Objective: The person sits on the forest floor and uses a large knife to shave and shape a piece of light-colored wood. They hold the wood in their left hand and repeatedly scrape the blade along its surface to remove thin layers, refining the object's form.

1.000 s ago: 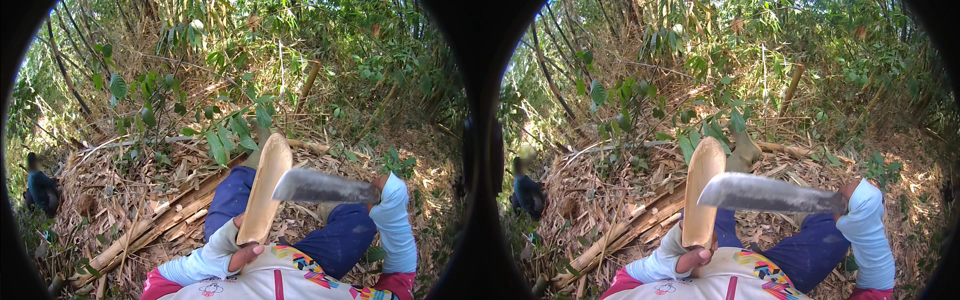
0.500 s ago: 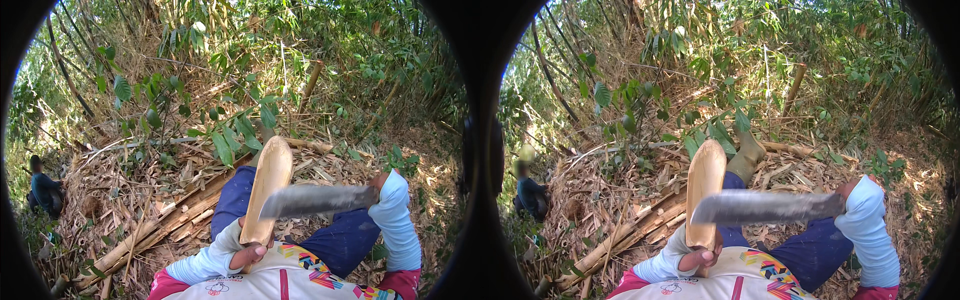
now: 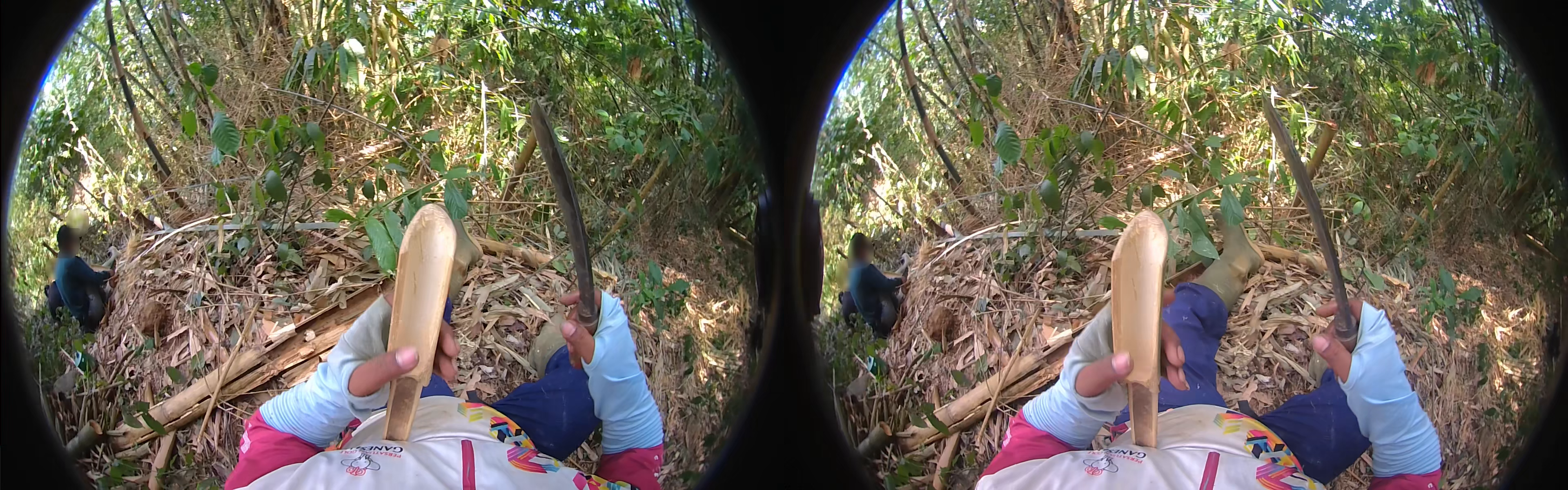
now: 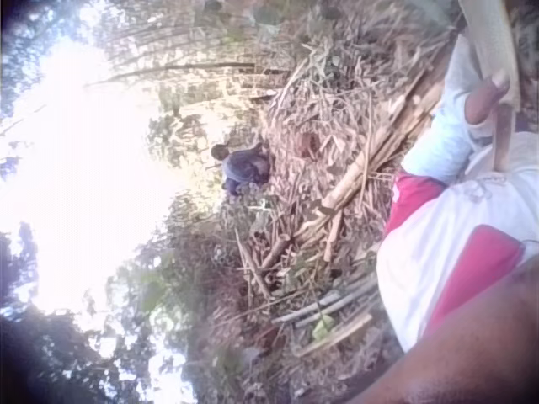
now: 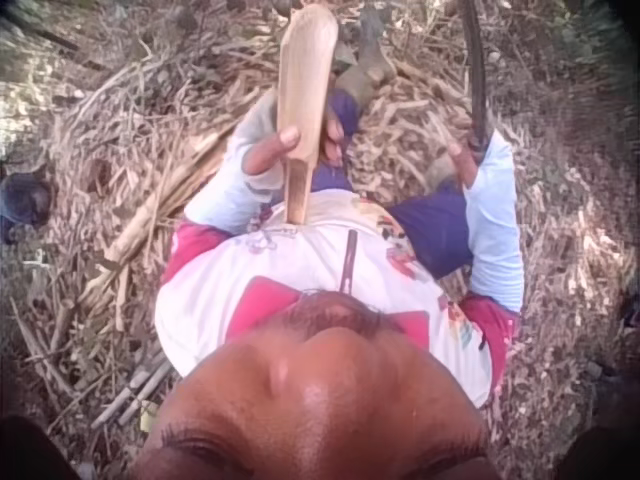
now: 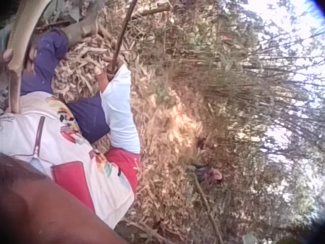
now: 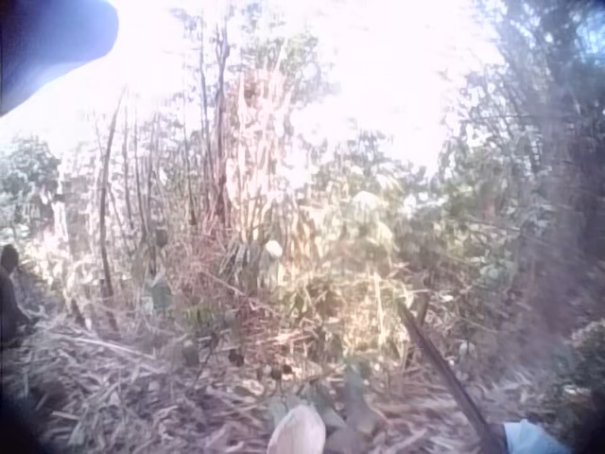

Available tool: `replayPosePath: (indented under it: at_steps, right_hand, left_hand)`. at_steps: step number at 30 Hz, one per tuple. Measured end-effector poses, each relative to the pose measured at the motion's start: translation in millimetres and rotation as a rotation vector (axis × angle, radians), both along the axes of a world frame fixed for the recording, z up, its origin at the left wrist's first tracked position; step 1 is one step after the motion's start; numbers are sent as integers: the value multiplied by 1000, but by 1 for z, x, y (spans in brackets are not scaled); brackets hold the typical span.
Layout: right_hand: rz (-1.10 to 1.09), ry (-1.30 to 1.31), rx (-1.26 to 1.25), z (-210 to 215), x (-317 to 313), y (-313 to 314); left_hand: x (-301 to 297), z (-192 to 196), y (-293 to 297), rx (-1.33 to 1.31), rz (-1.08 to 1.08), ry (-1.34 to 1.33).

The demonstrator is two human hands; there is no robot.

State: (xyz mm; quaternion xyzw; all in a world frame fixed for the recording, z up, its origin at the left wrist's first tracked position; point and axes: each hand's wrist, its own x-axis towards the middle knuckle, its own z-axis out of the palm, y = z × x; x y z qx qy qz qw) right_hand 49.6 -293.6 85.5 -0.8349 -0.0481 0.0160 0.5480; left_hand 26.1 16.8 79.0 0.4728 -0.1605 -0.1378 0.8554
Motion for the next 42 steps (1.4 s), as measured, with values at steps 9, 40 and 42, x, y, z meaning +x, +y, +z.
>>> replayPosePath:
  at_steps: [9, 40, 42]
  right_hand:
    - [190, -85, 57, -30, -28, 25]
    - [553, -650, -201, -42, -56, 76]
    - [533, -650, -235, -43, -58, 78]
  left_hand:
    - [16, 30, 25, -92, 59, -56]
    - [13, 41, 3, 6, 442, -308]
    - [13, 38, 4, 12, 470, -300]
